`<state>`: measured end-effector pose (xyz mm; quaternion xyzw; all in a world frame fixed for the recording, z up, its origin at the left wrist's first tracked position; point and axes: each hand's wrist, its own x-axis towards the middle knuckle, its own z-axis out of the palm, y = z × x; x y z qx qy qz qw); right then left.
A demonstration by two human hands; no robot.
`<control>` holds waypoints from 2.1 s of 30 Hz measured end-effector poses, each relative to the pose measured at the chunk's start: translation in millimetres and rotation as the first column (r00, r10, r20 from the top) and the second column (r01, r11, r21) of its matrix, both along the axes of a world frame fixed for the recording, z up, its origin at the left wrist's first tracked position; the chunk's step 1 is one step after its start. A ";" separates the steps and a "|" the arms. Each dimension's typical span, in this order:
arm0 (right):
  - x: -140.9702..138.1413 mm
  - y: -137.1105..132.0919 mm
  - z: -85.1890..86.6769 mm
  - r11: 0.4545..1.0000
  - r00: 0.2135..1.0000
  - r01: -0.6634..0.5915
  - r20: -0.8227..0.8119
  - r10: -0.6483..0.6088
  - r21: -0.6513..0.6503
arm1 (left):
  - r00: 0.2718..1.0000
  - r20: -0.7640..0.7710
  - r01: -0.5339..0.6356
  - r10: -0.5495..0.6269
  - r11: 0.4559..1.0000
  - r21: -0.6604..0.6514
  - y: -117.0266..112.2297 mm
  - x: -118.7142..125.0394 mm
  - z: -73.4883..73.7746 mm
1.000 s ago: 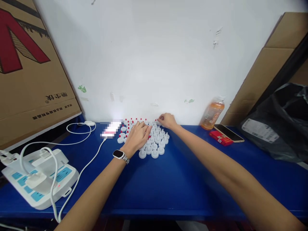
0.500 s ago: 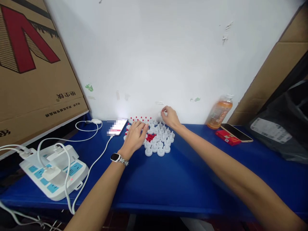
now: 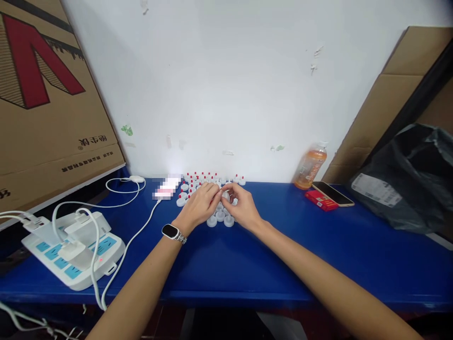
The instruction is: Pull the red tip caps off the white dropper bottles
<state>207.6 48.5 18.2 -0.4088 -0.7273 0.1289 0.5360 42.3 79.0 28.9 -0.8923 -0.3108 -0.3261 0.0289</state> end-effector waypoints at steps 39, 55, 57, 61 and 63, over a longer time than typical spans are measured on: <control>47.2 181.5 3.7 0.877 0.776 0.441 0.572 -0.267 -0.188 | 0.991 0.130 0.001 0.035 0.965 -0.264 21.9 -5.3 -23.1; 71.2 150.5 -10.1 0.742 0.691 0.648 0.543 -0.478 -0.172 | 0.985 0.170 0.029 0.013 0.970 -0.243 20.1 3.1 -17.1; 64.6 153.8 -12.0 0.739 0.698 0.651 0.521 -0.491 -0.176 | 0.987 0.162 0.021 0.020 0.968 -0.251 19.6 2.4 -17.3; 55.0 149.6 -7.5 0.756 0.728 0.634 0.452 -0.515 -0.160 | 0.984 0.173 -0.001 0.048 0.966 -0.259 17.0 -1.0 -13.1; 51.1 135.5 -2.0 0.825 0.794 0.558 0.346 -0.500 -0.091 | 0.978 0.202 -0.006 0.058 0.969 -0.249 15.3 -2.7 -9.2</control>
